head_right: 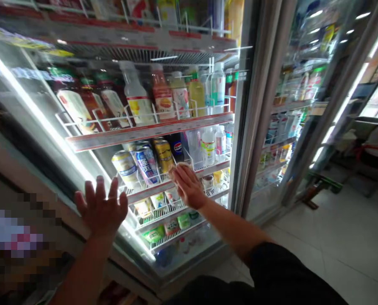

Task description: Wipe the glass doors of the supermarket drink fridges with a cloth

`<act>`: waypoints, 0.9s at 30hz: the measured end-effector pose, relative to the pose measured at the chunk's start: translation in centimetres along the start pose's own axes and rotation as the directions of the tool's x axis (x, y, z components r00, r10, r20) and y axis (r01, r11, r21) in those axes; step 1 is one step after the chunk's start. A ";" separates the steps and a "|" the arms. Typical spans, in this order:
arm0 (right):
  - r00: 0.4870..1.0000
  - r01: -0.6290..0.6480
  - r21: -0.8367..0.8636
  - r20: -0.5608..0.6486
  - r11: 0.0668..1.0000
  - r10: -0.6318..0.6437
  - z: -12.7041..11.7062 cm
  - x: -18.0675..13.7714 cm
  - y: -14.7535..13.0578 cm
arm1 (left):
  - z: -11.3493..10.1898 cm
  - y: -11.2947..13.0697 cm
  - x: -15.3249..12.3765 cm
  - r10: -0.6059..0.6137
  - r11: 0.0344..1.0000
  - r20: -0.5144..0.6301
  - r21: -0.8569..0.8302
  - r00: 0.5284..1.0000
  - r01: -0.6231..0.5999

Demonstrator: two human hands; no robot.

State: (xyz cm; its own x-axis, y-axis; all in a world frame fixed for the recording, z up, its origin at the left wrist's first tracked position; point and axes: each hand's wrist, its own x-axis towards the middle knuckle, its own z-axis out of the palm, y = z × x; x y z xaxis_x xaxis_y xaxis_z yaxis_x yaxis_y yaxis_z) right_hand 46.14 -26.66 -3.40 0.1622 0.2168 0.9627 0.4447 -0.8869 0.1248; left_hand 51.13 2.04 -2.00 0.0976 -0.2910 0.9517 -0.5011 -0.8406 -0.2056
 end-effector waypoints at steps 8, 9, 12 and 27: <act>0.978 -0.182 -0.097 -0.119 0.979 0.170 -3.0 1.7 6.0 | -0.1 -0.5 0.0 -0.008 0.999 0.025 0.032 1.000 0.007; 0.972 -0.205 -0.092 -0.134 0.975 0.192 -3.3 1.5 6.6 | -0.1 -0.5 0.0 -0.024 0.999 0.035 0.029 0.999 0.023; 0.976 -0.212 -0.094 -0.080 0.973 0.205 -3.6 -1.7 7.2 | 0.0 -0.5 -0.2 -0.080 0.997 0.062 0.012 0.995 0.079; 0.925 -0.365 -0.069 -0.140 0.928 0.353 -5.2 -5.8 11.8 | 0.2 1.3 1.2 0.011 0.998 -0.018 0.056 1.000 -0.010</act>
State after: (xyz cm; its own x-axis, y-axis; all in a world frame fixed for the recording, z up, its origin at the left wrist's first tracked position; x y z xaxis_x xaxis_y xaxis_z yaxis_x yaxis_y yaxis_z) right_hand 45.84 -40.49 -6.25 0.1838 -0.1700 0.9681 0.2927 -0.9308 -0.2190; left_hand 50.77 0.52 -1.22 0.0761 -0.2918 0.9534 -0.4528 -0.8621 -0.2277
